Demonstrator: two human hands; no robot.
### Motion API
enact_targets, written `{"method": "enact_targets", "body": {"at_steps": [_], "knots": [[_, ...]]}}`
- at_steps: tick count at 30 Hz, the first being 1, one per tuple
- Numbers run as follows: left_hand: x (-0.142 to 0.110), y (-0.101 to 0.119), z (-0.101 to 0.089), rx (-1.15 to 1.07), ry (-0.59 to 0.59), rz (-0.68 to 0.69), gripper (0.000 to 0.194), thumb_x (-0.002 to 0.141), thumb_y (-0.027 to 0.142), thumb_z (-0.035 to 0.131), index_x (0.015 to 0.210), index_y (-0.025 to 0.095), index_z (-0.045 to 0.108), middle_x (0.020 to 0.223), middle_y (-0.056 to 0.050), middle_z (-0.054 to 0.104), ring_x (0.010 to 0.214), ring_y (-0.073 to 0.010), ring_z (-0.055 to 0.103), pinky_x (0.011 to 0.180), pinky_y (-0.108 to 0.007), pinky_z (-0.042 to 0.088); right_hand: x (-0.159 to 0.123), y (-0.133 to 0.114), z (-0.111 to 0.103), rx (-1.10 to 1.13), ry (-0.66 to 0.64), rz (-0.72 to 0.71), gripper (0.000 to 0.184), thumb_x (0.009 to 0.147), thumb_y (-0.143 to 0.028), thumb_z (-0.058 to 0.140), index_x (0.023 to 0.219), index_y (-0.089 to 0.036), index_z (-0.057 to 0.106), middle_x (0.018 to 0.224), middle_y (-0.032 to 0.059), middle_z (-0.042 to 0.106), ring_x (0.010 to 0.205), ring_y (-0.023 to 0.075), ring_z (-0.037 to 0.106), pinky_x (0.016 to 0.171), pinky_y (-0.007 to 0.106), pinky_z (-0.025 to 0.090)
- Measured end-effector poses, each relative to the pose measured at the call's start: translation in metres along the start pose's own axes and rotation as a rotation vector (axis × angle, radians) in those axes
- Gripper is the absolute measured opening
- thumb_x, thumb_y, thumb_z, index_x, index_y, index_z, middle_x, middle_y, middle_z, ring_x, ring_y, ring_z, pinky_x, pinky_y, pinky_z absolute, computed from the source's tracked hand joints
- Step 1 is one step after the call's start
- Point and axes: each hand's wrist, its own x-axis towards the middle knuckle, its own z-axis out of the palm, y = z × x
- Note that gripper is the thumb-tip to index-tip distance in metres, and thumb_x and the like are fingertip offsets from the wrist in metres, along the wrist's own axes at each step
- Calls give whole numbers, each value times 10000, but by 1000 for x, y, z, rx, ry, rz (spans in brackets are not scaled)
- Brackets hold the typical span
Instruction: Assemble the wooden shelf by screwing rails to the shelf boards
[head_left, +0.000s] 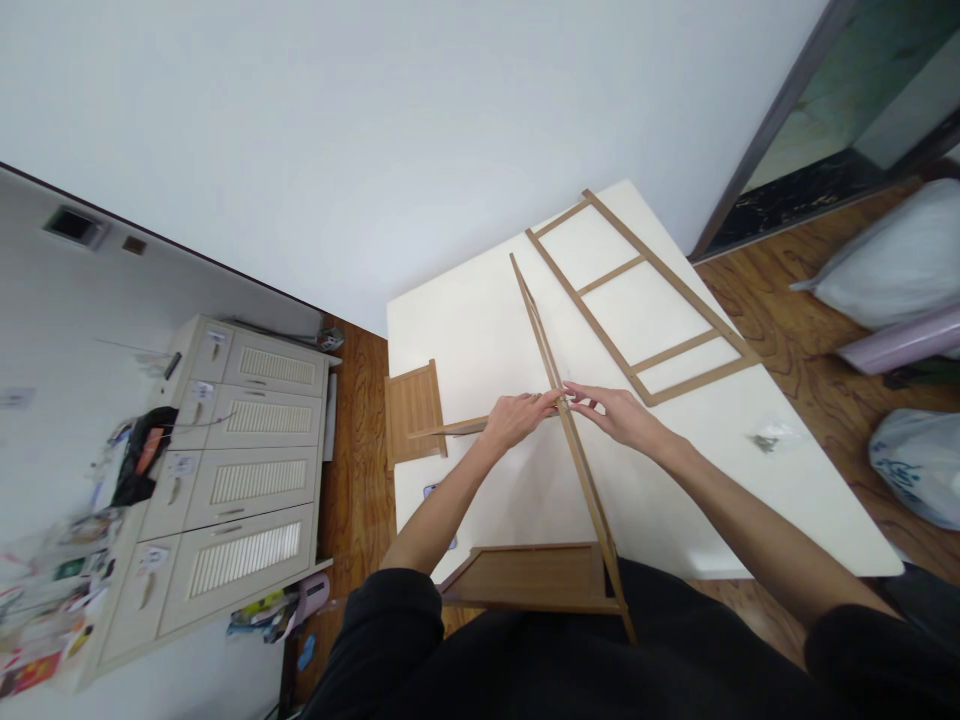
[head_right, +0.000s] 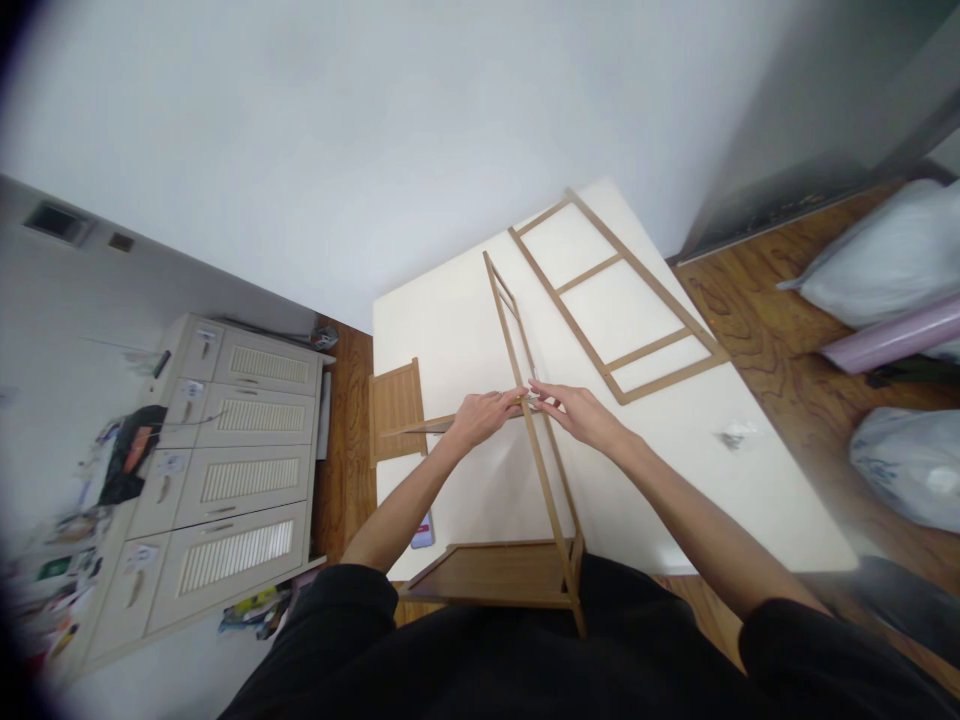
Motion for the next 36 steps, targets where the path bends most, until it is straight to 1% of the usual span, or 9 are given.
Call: {"method": "enact_targets", "body": {"at_steps": [5,9,12,15,19,21,24,30,36], "knots": [[0,0,1,23,17,8,474,1045,501,275,1482,342,367,1057,-52,745,988,-200,704,652,-242,445,11,24,-5,-76,62,-221,274,946,-390,551,1143,-321,729,1392,70,607,1241,260,602,1021,469,528],[0,0,0,18,3,0,481,1040,509,292,1483,337,365,1052,-58,744,1002,-190,700,672,-233,450,15,31,-4,-46,-15,-246,286,948,-430,541,1108,-291,733,1220,60,722,1209,259,628,1076,486,474],[1,0,0,20,-10,-6,474,1038,512,288,1471,342,377,1058,-56,743,1014,-188,697,673,-229,452,9,24,-1,38,-32,-41,341,912,-535,561,1035,-261,723,1010,63,783,931,245,722,906,438,554],[1,1,0,11,-6,-5,449,1040,508,282,1441,353,410,1114,-50,735,1024,-180,694,668,-225,452,5,11,3,301,-56,255,403,839,-621,623,883,-221,650,794,62,782,720,206,721,701,344,563],[0,3,-1,0,-3,-9,431,1041,500,295,1427,358,423,1140,-48,730,1029,-173,691,672,-220,455,10,-5,3,659,-161,605,442,752,-612,724,744,-201,564,801,136,777,648,191,716,501,255,482],[0,4,-1,-1,-3,-10,432,1040,498,298,1429,357,420,1136,-49,730,1031,-173,690,677,-221,458,12,-10,1,695,-168,633,408,759,-576,730,786,-199,578,808,139,777,644,194,718,478,249,470],[0,4,-3,7,-10,-11,443,1040,504,291,1438,350,410,1123,-47,735,1022,-180,694,680,-230,462,6,-14,-5,510,-116,419,348,845,-554,634,920,-215,611,809,93,781,703,213,733,561,293,534],[-2,4,-4,4,2,-8,455,1039,506,286,1445,339,406,1126,-49,735,1043,-180,689,688,-229,461,-12,-2,-14,-51,-135,-75,351,939,-436,503,1217,-276,645,1131,72,753,921,243,731,875,410,566],[-1,2,0,8,17,-2,469,1040,508,278,1454,328,403,1109,-53,739,1020,-182,698,678,-227,451,5,8,-16,-209,-104,-245,329,959,-472,482,1030,-256,720,1023,96,756,967,245,692,914,388,530]]}}
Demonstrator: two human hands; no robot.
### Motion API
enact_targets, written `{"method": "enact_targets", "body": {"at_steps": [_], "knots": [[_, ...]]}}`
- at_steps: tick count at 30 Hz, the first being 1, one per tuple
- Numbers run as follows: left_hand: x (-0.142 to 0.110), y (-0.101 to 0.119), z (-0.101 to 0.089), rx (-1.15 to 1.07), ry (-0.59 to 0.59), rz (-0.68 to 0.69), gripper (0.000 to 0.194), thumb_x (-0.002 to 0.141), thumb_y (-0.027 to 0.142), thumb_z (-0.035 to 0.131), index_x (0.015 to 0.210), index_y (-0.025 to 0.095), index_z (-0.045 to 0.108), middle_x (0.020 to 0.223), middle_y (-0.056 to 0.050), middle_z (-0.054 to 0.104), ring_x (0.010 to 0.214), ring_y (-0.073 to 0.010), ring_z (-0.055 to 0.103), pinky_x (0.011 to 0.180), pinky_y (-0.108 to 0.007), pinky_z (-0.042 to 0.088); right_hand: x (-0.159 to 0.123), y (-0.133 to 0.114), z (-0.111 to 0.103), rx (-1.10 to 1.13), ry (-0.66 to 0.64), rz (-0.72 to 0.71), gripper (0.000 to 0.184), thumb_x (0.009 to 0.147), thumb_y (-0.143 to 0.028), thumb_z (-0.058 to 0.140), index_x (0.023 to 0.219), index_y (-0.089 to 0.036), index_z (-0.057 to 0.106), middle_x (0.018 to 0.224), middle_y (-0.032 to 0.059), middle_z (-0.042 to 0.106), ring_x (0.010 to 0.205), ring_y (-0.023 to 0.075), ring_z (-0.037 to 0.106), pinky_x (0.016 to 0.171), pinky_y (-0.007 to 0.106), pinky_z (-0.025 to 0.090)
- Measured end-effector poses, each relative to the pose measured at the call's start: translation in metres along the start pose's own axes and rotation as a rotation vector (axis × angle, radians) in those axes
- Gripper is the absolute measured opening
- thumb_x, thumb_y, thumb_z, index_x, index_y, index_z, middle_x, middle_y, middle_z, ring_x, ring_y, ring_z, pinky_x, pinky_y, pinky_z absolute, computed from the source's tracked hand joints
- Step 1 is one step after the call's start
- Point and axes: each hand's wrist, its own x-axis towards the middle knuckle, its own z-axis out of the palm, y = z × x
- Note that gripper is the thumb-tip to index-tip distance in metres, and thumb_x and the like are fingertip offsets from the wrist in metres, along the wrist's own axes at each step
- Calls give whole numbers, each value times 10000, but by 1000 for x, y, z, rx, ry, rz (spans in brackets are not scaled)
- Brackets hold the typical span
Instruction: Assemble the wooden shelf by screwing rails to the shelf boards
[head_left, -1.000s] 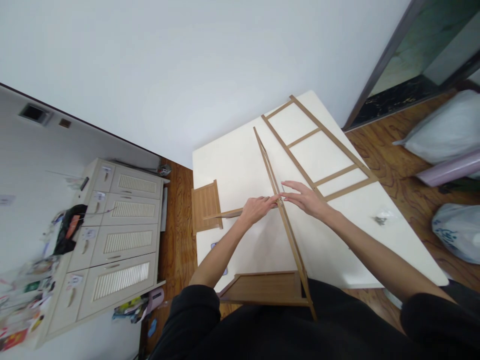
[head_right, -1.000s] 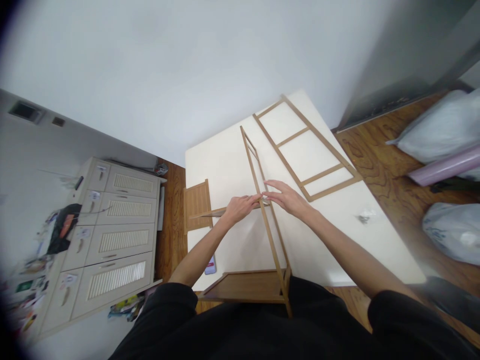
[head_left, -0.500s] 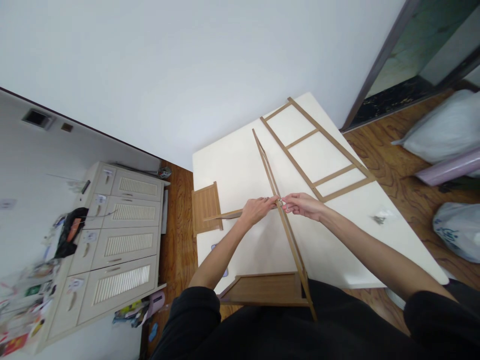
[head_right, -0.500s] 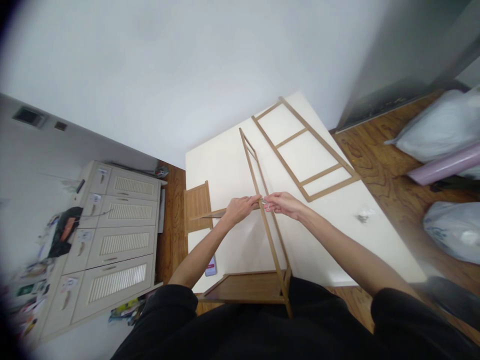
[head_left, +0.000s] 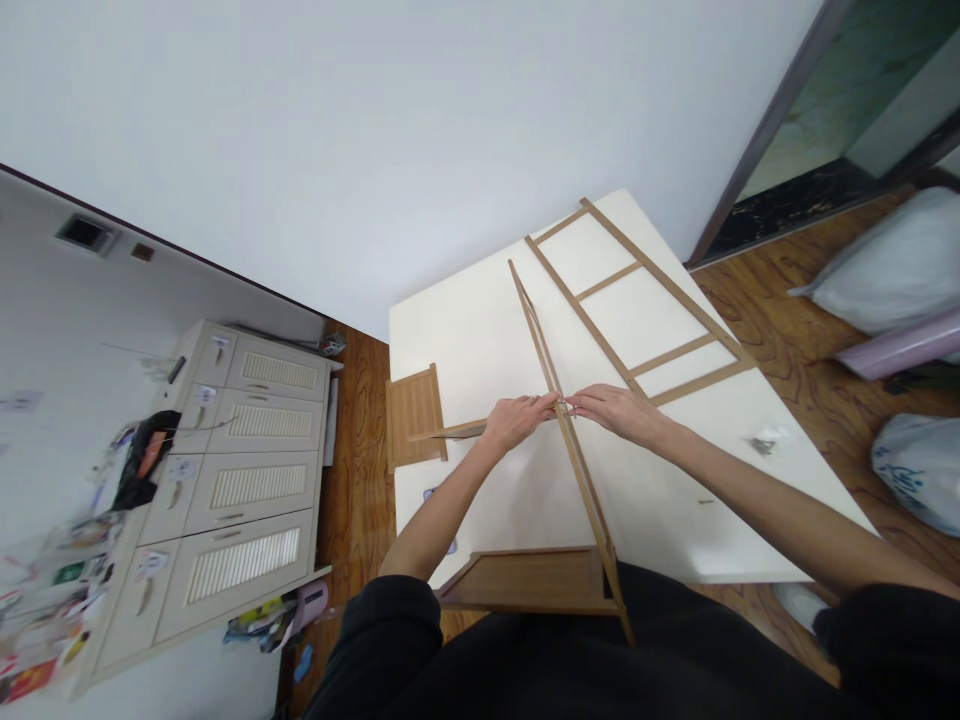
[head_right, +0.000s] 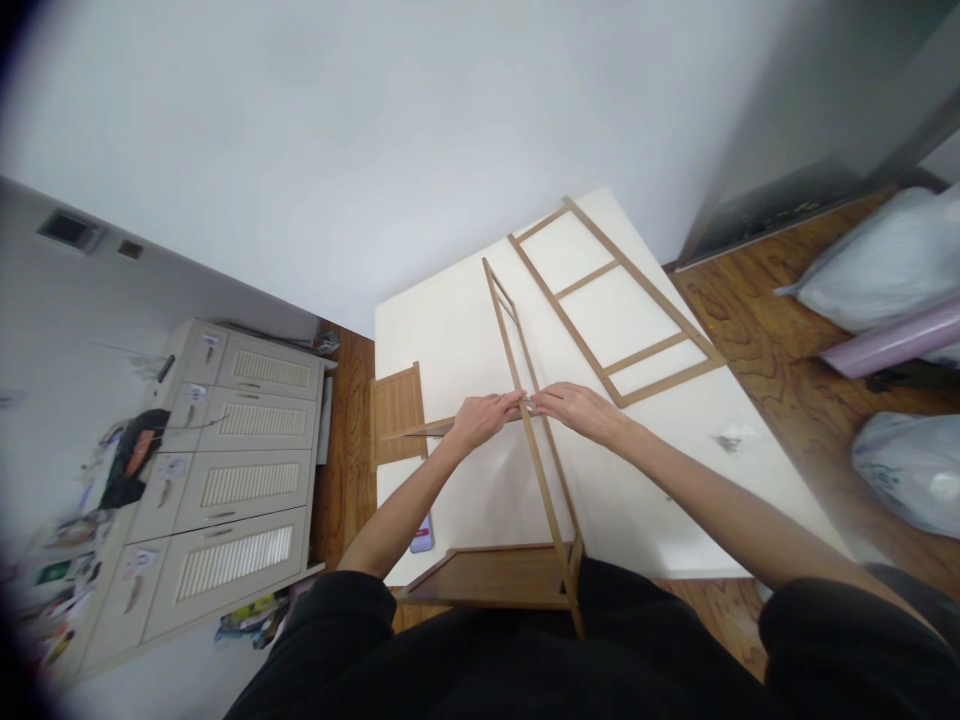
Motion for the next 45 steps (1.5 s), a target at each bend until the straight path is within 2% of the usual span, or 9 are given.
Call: {"method": "enact_targets", "body": {"at_steps": [6,14,18,22,27,31,39,42,45], "knots": [[1,0,3,19,10,-7,483,1035,521,291,1460,321,400,1086,-54,747,996,-182,709,672,-227,452,20,-14,-1,194,-45,358,443,968,-512,440,729,-196,637,652,28,660,605,149,596,632,270,468],[1,-1,8,-59,14,-81,551,1023,542,329,1469,217,343,1067,-85,753,954,-208,723,704,-253,477,45,-2,19,1016,-344,1001,361,950,-319,510,617,-201,433,467,-90,318,379,46,220,346,173,169],[1,-2,11,-89,11,-74,480,1035,511,329,1408,211,378,1056,-73,753,959,-207,722,714,-254,480,31,-1,21,845,-239,935,371,961,-503,489,830,-168,578,663,27,605,479,82,468,406,190,329],[2,-3,11,-88,22,-82,464,1023,535,345,1338,206,432,1015,-71,752,912,-215,727,702,-265,480,9,-2,23,223,56,481,435,966,-578,424,1021,-196,624,982,113,706,865,215,667,767,333,528],[1,-1,8,-55,25,-46,415,1020,541,338,1144,215,563,987,-71,747,892,-197,719,694,-253,468,0,14,20,-90,30,52,406,990,-519,384,1018,-215,652,1055,139,685,994,265,633,890,403,504],[0,-2,7,-29,49,-10,413,1034,518,309,1094,217,585,981,-64,744,921,-190,713,664,-247,447,5,13,18,44,-36,76,438,983,-526,385,792,-215,628,798,81,644,759,206,594,735,338,485],[1,-1,5,-9,54,7,411,1041,509,289,1097,220,576,974,-53,743,927,-201,712,633,-260,431,17,-22,28,1058,-170,812,472,879,-582,486,577,-226,417,430,-95,261,362,61,168,359,222,142],[1,-1,4,-18,44,4,399,1043,502,292,1101,225,573,996,-53,741,935,-201,709,649,-261,440,12,-21,14,836,-195,727,527,899,-647,450,687,-181,576,547,8,532,417,90,404,378,229,295],[1,-1,2,-17,40,0,398,1042,505,295,1110,225,570,999,-50,740,929,-199,709,658,-260,446,0,-14,-2,367,-95,374,532,936,-639,415,1030,-181,669,984,122,713,801,208,662,673,329,540]]}}
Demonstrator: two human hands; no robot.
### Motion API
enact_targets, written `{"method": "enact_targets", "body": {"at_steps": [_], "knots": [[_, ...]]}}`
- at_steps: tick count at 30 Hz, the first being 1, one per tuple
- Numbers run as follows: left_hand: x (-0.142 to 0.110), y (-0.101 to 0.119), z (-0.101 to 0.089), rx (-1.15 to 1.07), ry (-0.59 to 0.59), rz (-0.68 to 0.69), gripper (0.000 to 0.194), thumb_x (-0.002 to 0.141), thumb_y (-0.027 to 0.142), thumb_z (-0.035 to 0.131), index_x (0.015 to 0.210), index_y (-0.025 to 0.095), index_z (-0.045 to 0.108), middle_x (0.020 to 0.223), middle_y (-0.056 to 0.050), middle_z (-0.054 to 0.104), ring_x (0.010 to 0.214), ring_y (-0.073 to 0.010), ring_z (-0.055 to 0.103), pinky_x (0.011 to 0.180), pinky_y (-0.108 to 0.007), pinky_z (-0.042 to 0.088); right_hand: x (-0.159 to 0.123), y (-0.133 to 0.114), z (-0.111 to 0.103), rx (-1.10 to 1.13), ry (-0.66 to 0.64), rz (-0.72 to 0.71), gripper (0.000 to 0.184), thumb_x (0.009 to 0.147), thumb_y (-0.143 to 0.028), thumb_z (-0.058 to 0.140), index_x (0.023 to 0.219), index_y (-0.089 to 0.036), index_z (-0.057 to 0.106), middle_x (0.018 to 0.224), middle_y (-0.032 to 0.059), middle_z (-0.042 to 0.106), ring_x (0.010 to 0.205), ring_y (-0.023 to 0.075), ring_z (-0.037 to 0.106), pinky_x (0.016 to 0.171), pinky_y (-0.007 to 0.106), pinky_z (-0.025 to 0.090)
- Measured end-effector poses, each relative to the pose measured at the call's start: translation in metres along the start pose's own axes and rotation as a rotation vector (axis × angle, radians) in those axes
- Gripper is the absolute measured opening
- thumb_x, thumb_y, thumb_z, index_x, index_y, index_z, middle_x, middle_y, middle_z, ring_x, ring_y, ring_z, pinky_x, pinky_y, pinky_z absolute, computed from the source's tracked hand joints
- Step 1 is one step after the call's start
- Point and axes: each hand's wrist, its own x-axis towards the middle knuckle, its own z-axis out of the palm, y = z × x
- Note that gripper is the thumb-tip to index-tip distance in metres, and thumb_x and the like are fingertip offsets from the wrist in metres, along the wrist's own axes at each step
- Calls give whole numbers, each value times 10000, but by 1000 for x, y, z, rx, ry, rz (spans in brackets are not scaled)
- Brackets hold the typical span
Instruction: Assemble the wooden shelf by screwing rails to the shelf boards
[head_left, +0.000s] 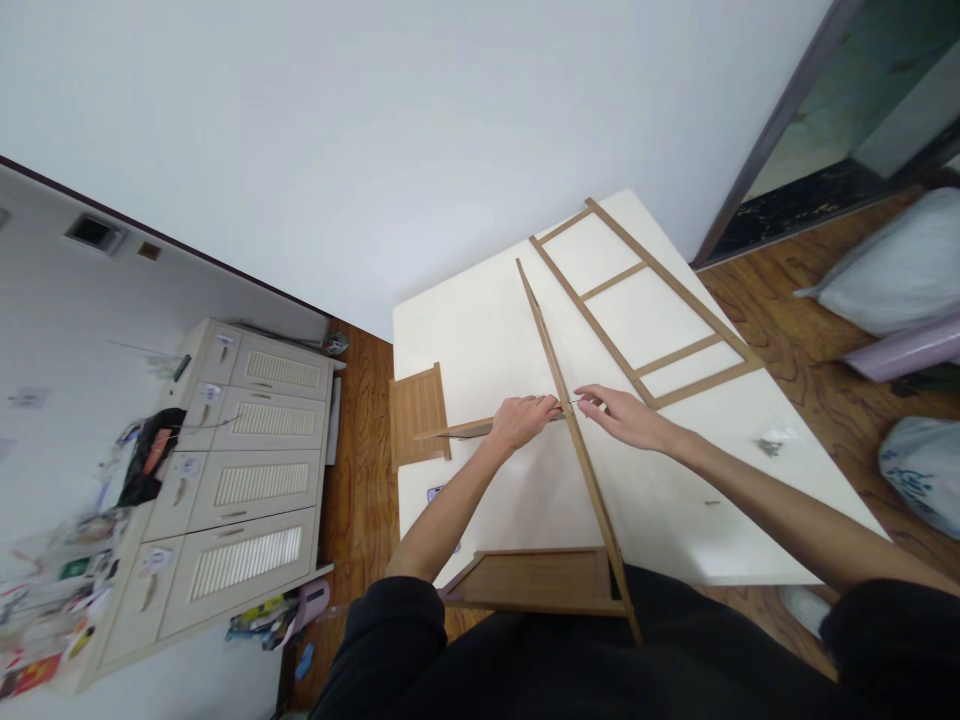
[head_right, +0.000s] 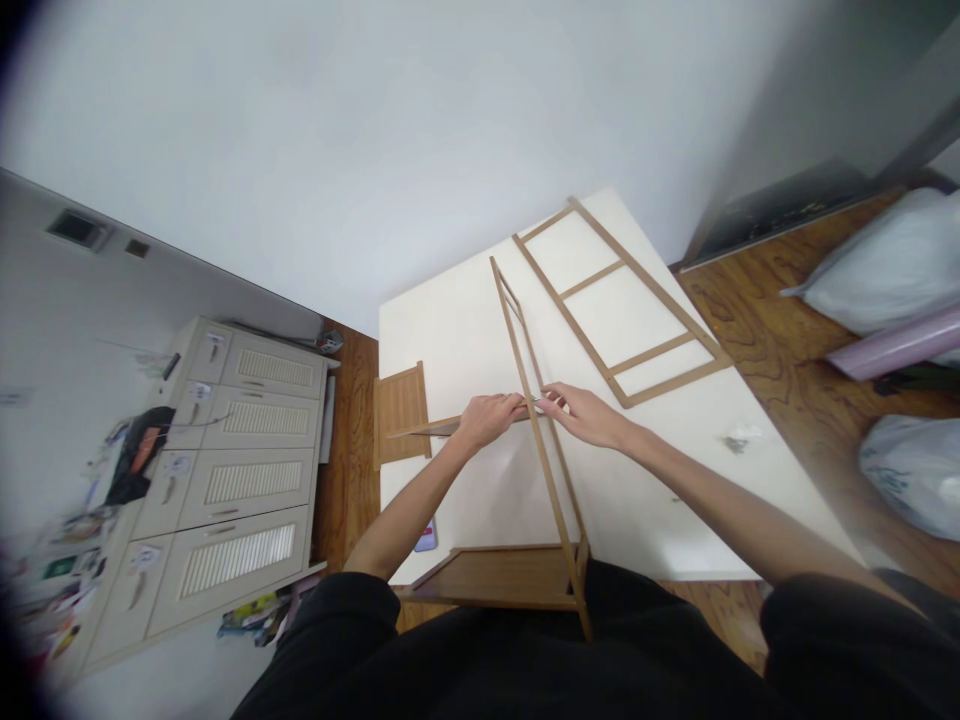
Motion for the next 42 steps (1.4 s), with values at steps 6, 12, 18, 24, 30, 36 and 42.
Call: {"method": "enact_targets", "body": {"at_steps": [6,12,18,24,30,36,42], "knots": [[-1,1,-2,-10,-8,-12,389,1040,501,308,1110,224,573,1001,-56,737,933,-195,706,678,-258,455,1,20,-11,-583,8,-469,490,981,-559,387,1202,-198,632,1151,151,694,1055,291,642,943,449,497],[-1,2,-2,-14,-4,-16,376,1035,501,331,1089,221,576,1002,-60,740,939,-178,702,681,-241,451,18,14,-4,-539,0,-477,424,1003,-468,343,868,-216,656,877,119,694,843,239,629,812,373,489],[-2,2,0,-18,-9,-6,384,1032,507,330,1080,223,584,990,-62,738,930,-181,703,685,-243,453,40,12,16,238,-8,258,473,960,-515,391,623,-208,518,491,4,503,433,113,415,435,238,361],[-1,2,1,-8,-16,-12,392,1033,508,325,1076,223,590,966,-64,736,931,-187,703,687,-248,450,39,19,23,385,-94,469,430,983,-472,357,730,-183,551,570,13,562,386,80,394,375,214,337],[-2,2,1,12,9,-3,408,1036,513,298,1072,226,586,945,-59,734,905,-200,709,662,-262,447,13,30,13,-397,146,-270,459,956,-556,453,1188,-199,624,1198,156,670,1088,287,635,972,452,499],[-1,2,2,27,4,-5,414,1037,515,291,1070,229,589,945,-55,735,897,-194,708,661,-264,452,23,42,12,-447,120,-344,434,990,-517,374,1028,-222,690,1031,134,718,985,256,648,909,397,512],[-1,2,2,22,5,-22,407,1037,512,301,1062,227,591,946,-57,737,916,-188,709,671,-252,452,13,17,32,58,94,88,568,956,-611,366,623,-207,586,590,38,613,545,150,551,578,278,468]]}}
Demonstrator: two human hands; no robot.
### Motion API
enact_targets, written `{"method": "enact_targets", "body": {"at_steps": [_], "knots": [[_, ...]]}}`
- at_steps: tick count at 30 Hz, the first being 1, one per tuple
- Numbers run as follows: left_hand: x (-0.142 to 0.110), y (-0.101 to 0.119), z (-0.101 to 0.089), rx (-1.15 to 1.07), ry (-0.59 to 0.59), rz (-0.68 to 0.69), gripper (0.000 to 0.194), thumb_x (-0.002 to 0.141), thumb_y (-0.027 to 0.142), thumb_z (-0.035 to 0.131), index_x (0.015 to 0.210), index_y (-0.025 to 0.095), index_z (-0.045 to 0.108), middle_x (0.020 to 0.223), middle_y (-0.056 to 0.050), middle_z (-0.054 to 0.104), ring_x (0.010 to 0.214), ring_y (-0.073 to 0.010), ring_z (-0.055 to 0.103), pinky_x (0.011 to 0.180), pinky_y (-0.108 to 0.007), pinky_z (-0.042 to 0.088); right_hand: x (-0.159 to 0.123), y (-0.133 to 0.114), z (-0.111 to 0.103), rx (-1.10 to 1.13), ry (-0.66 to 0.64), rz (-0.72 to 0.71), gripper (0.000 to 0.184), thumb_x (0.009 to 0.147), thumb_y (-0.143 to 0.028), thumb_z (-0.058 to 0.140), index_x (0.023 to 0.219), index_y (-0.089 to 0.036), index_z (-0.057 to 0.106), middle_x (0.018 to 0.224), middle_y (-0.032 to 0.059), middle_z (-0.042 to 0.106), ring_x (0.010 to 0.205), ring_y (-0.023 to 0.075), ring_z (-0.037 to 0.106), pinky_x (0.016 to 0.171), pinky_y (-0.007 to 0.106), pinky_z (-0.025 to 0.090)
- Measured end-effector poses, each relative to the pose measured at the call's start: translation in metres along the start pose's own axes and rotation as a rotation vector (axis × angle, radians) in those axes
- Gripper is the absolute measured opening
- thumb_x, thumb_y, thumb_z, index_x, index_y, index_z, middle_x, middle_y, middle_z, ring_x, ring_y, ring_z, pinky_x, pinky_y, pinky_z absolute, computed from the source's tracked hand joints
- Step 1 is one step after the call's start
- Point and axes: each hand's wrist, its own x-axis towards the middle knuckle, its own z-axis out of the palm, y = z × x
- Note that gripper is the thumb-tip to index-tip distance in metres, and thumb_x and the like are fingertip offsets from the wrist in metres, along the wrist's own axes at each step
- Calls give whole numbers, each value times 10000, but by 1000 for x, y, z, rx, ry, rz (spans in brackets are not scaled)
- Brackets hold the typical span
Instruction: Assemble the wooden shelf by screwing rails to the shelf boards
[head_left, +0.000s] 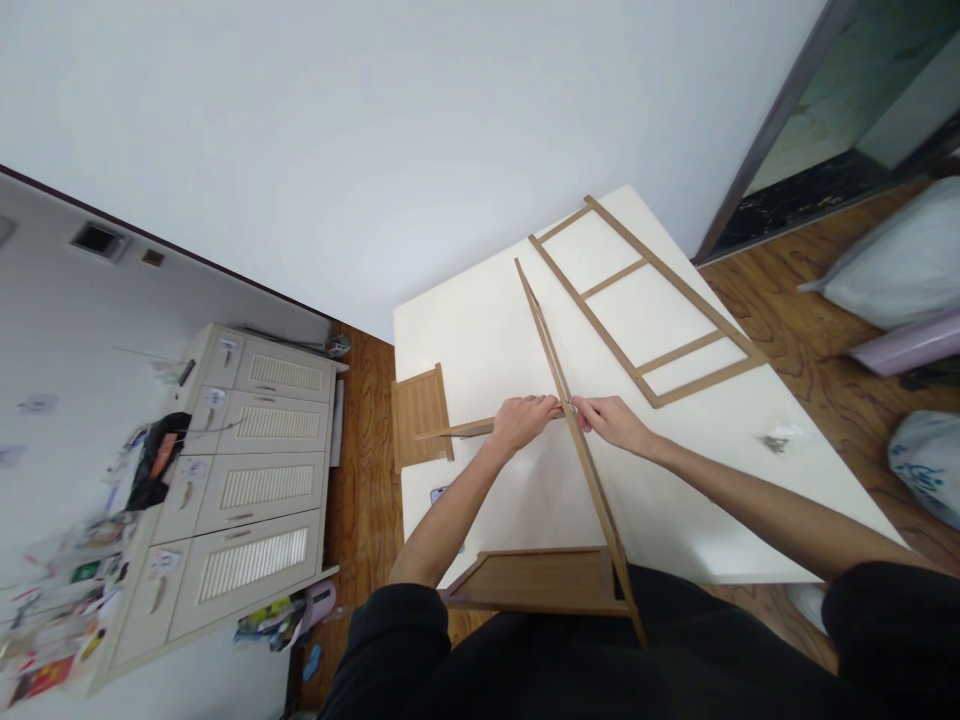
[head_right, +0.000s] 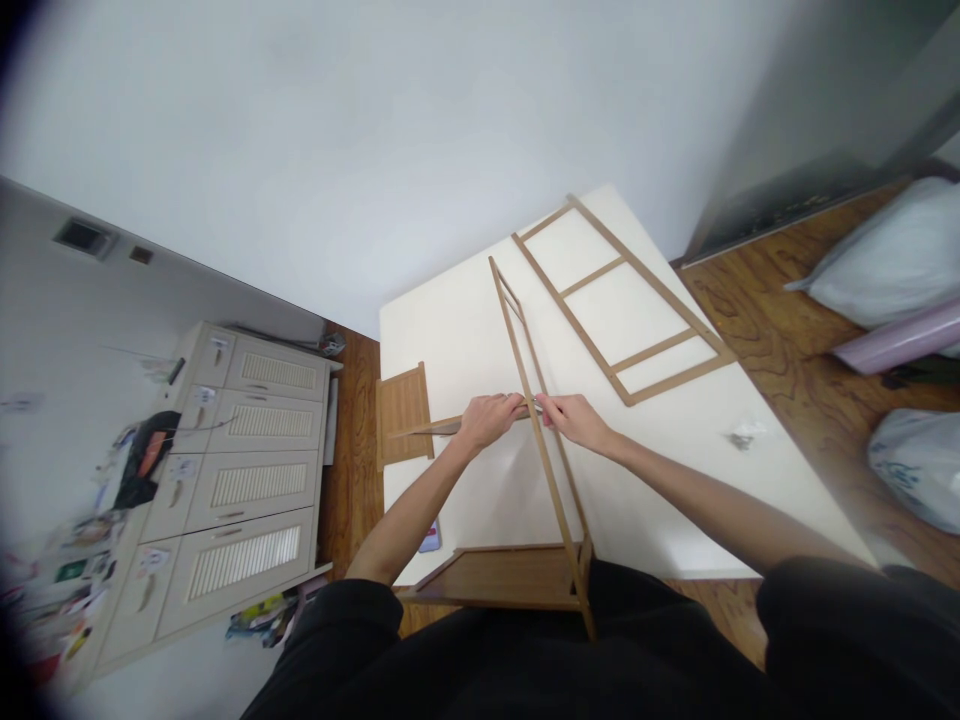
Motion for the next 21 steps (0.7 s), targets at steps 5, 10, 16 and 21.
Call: {"method": "enact_targets", "body": {"at_steps": [5,10,16,21], "knots": [[0,1,-2,-30,3,9,404,1033,514,313,1077,225,591,971,-67,740,938,-197,709,676,-253,451,4,-23,-2,640,-221,515,404,931,-474,521,642,-192,506,455,-52,440,343,45,238,345,198,209],[0,0,-7,-39,-12,-1,392,1038,500,318,1099,222,587,994,-70,739,937,-195,709,676,-254,452,-6,-27,-18,382,-129,282,373,949,-533,491,1029,-181,587,680,46,685,517,132,591,463,235,456],[-1,-1,-9,-21,-5,10,416,1035,518,295,1098,227,585,996,-60,740,944,-199,707,668,-255,450,-20,-10,-36,-334,-61,-347,454,931,-544,518,1252,-235,605,1229,136,682,1059,285,659,954,458,520],[-1,0,-7,-25,0,6,418,1038,514,288,1093,224,585,999,-57,739,940,-193,704,676,-250,450,-4,-3,-33,-556,-45,-526,361,984,-475,418,1012,-218,669,1033,143,709,997,280,639,907,431,505]]}}
